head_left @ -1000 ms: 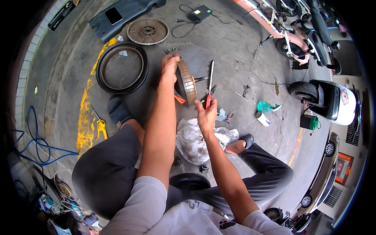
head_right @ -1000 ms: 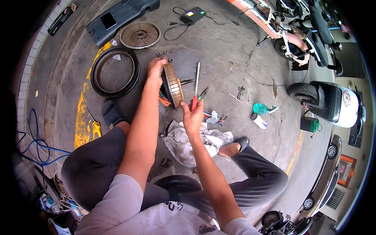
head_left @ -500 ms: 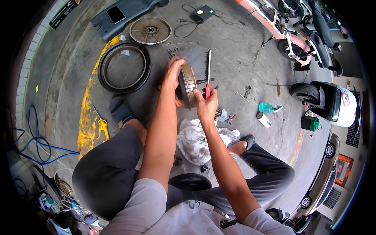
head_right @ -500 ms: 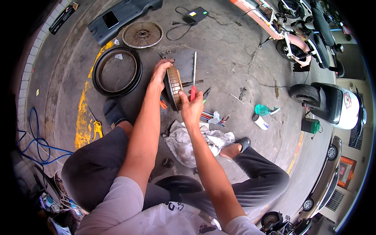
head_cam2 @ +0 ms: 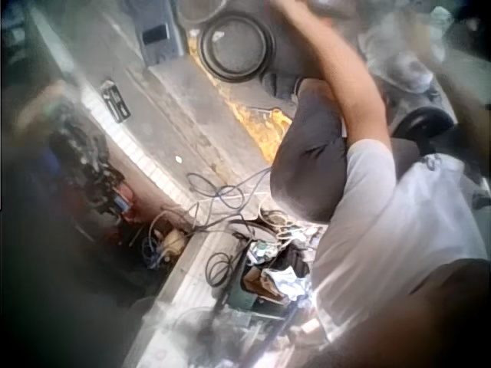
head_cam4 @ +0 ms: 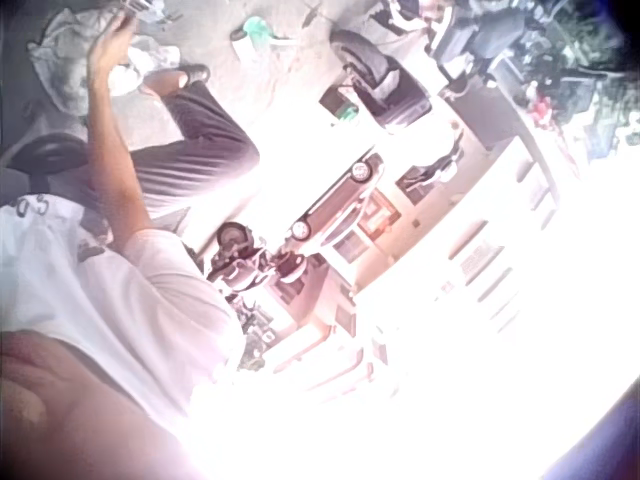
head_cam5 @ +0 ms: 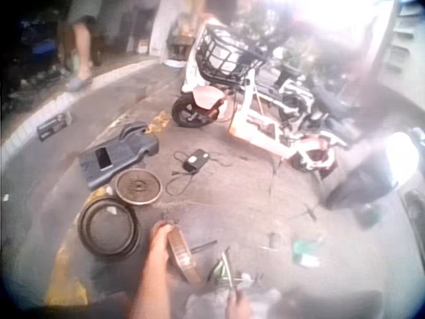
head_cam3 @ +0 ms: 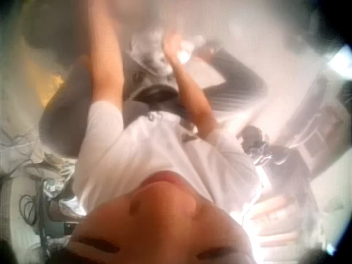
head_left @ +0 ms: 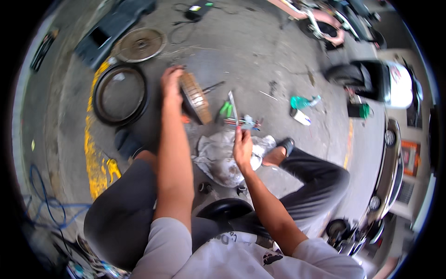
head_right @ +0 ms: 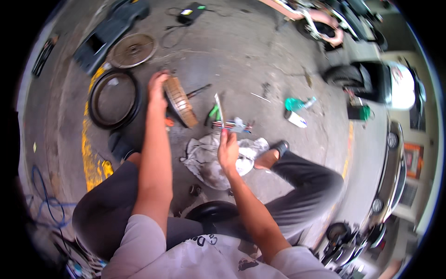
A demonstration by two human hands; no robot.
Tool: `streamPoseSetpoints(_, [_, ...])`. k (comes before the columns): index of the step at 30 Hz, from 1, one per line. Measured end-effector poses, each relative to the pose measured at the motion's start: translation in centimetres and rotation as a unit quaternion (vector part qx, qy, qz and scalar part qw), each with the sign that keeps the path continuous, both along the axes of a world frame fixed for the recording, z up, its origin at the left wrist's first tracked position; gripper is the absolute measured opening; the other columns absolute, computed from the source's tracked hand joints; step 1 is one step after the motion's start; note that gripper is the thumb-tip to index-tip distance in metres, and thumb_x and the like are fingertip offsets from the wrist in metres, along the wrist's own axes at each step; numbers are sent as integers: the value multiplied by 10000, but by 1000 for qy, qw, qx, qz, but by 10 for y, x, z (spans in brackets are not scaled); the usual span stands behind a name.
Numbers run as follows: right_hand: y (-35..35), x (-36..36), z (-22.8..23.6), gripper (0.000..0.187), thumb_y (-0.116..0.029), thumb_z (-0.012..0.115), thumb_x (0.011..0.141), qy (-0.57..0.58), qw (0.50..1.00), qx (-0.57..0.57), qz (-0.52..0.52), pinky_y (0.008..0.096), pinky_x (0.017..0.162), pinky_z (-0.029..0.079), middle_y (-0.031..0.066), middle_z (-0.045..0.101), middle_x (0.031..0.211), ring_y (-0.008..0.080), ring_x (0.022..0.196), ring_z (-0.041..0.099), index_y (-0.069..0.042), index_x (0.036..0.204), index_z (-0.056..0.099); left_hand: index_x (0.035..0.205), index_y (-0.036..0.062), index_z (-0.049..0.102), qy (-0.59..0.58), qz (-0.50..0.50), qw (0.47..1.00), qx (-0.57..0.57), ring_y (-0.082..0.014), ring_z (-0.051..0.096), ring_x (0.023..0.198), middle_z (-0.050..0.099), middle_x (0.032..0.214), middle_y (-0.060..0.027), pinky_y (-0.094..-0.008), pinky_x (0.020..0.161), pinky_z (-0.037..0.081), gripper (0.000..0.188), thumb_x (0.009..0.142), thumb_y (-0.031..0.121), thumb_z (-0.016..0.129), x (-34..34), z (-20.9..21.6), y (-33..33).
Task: The person sits on a stool and cleans a circular mechanical part, likely a brake drum or clutch assembly, using a wire brush and a spray can. They scrub the surface of the part repeatedly and apply a cleaning agent from the spray can to remove dirt and grime.
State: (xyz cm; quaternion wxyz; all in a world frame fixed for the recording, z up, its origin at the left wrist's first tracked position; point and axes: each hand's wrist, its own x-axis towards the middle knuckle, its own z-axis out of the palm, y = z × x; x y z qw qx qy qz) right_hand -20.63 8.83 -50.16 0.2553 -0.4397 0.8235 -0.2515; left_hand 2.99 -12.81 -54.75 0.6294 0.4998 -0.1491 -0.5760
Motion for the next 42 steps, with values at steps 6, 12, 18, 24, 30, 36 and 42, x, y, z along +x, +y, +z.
streamPoseSetpoints(6, [83, -25, -33, 356, -379, 495, 1054, 50, 994, 88, -50, 571, 783, 493, 266, 697, 951, 493, 899, 660, -32, 1065, 572, 1064, 79, 730, -8, -43, 999, 18, -219, 651, 1001, 697, 1020, -53, -367, 913, 519, 301, 769, 104, 679, 16, -13, -2])
streamPoseSetpoints(12, [83, -48, -55, 352, -391, 641, 942, 186, 979, 67, 49, 499, 843, 508, 192, 700, 931, 405, 953, 655, -67, 1064, 706, 1117, 40, 683, -68, -72, 995, 8, -241, 670, 979, 684, 1043, -83, -353, 894, 542, 345, 779, 104, 647, 15, -19, -14])
streamPoseSetpoints(18, [10, -93, -70, 457, -420, 593, 954, 26, 988, -60, -141, 517, 760, 513, 252, 702, 863, 454, 830, 666, 21, 933, 708, 1069, 49, 689, -59, -49, 997, 20, -185, 652, 895, 671, 975, -55, -309, 826, 533, 285, 790, 82, 638, 10, -4, -13])
streamPoseSetpoints(24, [-81, -326, -115, 348, -307, 597, 935, 62, 930, -74, -355, 496, 824, 542, 254, 730, 879, 437, 874, 716, -5, 933, 770, 1076, 21, 681, -83, -59, 995, 23, -179, 646, 925, 673, 1043, -56, -302, 871, 519, 282, 801, 49, 623, -24, -8, -18])
streamPoseSetpoints(30, [-122, -462, -136, 803, -558, 639, 922, 157, 900, 66, -402, 517, 1004, 509, 348, 648, 1209, 473, 1164, 644, 126, 1303, 459, 1156, -9, 679, -144, -51, 987, 56, -211, 658, 978, 682, 1110, -97, -320, 882, 529, 355, 817, 82, 632, -10, 23, 5])
streamPoseSetpoints(36, [-126, -493, -146, 658, -528, 822, 809, -69, 873, 81, -476, 410, 591, 496, 102, 710, 975, 307, 734, 675, -11, 1173, 640, 1076, -7, 673, -262, -101, 960, -7, -231, 615, 1188, 664, 1318, -162, -335, 1041, 449, 287, 811, 103, 663, -52, 62, 21])
streamPoseSetpoints(42, [-75, -418, -121, 471, -328, 624, 946, -482, 748, -122, -440, 501, 1022, 511, 155, 585, 1361, 352, 1197, 613, -120, 1365, 574, 1049, 3, 662, -218, -72, 972, -48, -234, 583, 1247, 607, 1400, -204, -332, 1065, 422, 231, 821, 33, 641, -55, 48, 51])
